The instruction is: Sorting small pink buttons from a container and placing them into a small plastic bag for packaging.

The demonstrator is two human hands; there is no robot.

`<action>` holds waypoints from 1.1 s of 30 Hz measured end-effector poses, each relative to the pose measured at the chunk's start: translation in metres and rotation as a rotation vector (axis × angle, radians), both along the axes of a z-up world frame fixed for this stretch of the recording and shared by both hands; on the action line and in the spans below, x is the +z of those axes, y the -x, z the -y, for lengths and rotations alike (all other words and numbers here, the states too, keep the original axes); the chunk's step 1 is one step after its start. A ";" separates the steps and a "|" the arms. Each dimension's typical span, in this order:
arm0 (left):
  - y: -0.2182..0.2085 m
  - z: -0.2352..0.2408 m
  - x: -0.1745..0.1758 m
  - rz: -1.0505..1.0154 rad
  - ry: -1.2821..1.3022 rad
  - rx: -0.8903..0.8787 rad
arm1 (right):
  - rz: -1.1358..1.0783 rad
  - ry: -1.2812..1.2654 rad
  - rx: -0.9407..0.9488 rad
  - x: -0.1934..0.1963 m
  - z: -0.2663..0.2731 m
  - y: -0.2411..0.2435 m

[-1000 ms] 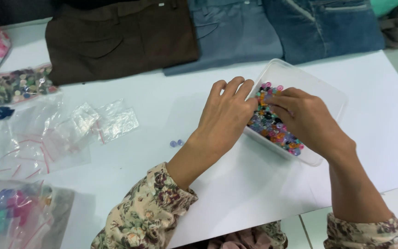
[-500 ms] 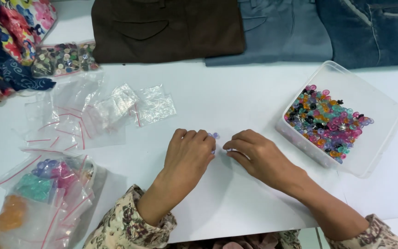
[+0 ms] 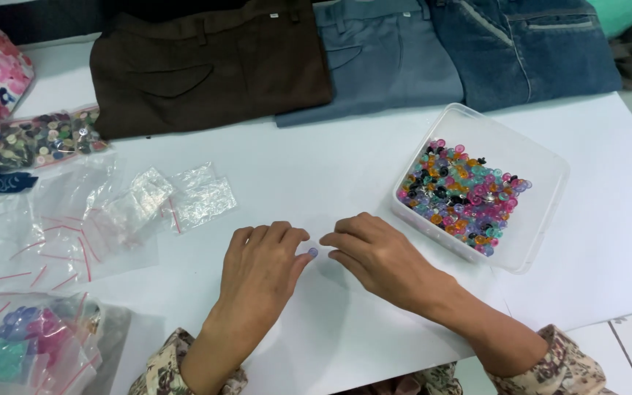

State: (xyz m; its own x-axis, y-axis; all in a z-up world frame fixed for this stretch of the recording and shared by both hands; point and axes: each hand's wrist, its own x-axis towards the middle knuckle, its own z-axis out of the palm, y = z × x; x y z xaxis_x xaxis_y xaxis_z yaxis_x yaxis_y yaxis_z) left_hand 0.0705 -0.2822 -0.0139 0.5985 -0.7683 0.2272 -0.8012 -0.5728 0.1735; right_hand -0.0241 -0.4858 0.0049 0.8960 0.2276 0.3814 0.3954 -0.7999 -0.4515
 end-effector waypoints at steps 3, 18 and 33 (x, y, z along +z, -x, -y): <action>0.006 0.030 0.037 0.074 0.133 -0.081 | 0.095 0.004 -0.068 0.042 0.024 0.017; 0.038 0.263 -0.036 0.185 0.116 -0.343 | -0.572 0.531 -0.535 0.007 0.166 0.045; 0.020 0.281 -0.052 0.220 -0.013 -0.282 | -0.595 0.591 -0.546 0.008 0.160 0.043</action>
State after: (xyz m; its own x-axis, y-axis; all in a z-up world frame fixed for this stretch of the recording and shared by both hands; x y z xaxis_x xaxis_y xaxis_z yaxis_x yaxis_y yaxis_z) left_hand 0.0505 -0.5627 -0.0655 0.3008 -0.8999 0.3157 -0.9453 -0.3252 -0.0263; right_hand -0.0676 -0.6456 0.0128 0.9426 -0.2636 -0.2051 -0.2541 -0.9645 0.0717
